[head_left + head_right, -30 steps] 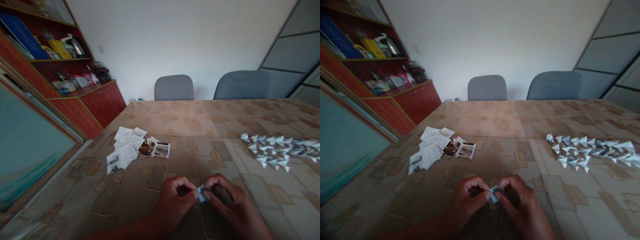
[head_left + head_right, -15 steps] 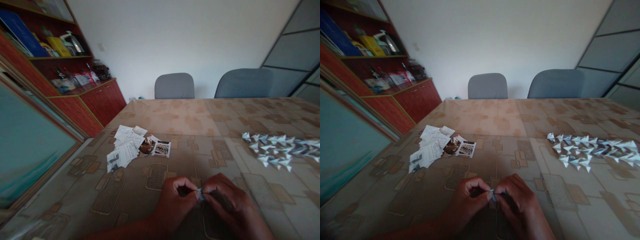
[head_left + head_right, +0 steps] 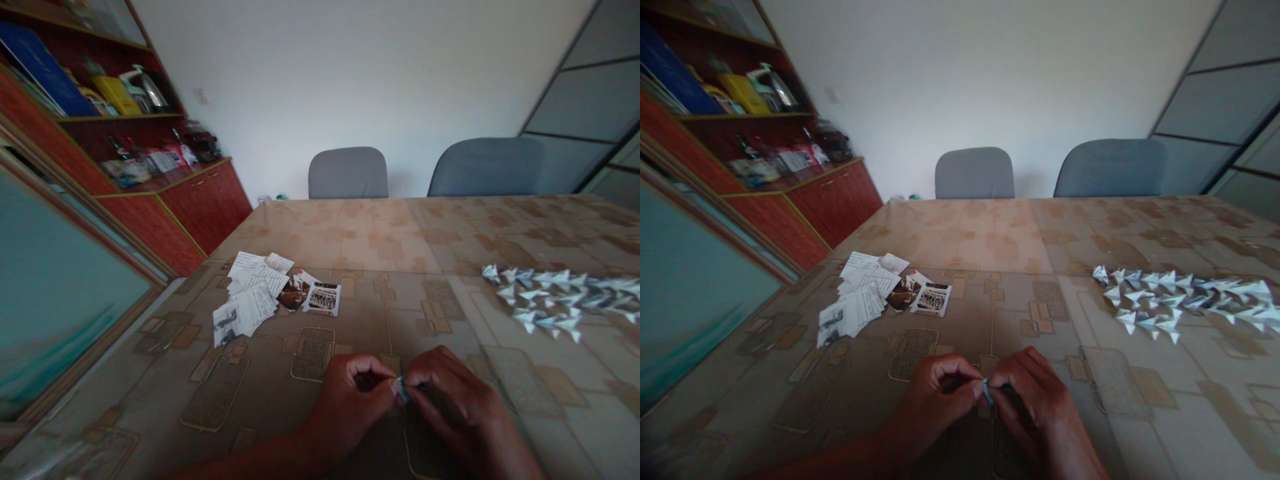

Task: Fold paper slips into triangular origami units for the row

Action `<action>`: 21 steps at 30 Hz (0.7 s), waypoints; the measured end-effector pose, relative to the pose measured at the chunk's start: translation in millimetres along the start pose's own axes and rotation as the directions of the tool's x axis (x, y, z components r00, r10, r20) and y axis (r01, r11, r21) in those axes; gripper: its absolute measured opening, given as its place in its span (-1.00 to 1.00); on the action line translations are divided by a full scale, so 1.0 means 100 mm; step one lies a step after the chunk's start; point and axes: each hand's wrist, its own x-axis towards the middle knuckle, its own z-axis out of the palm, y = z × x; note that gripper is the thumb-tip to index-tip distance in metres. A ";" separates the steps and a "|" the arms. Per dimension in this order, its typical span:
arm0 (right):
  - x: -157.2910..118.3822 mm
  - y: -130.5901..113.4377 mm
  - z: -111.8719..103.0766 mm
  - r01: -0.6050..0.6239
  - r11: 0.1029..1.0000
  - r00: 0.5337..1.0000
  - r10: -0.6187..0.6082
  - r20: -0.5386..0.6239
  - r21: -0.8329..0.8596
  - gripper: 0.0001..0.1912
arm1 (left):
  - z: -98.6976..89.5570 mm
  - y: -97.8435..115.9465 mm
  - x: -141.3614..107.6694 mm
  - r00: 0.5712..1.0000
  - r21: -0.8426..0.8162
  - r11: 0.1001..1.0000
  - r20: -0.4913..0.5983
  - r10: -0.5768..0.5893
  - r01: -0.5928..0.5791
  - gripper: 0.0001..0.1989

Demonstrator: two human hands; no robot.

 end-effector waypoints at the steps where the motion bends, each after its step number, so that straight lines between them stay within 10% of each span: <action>1: -0.01 0.00 0.01 -0.004 1.000 1.000 0.004 0.001 0.001 -0.87 | 0.00 -0.01 0.00 1.000 0.008 1.000 -0.004 0.003 -0.003 -0.87; 11: -0.03 0.08 0.09 -0.420 0.857 0.907 0.397 0.138 0.298 -0.87 | 0.02 -0.09 0.02 0.985 0.086 0.991 -0.130 0.117 -0.106 -0.93; 21: 0.00 0.05 0.07 -0.396 0.895 0.917 0.371 0.148 0.205 -0.74 | 0.03 -0.10 0.03 0.976 0.161 0.977 -0.144 0.162 -0.138 -0.88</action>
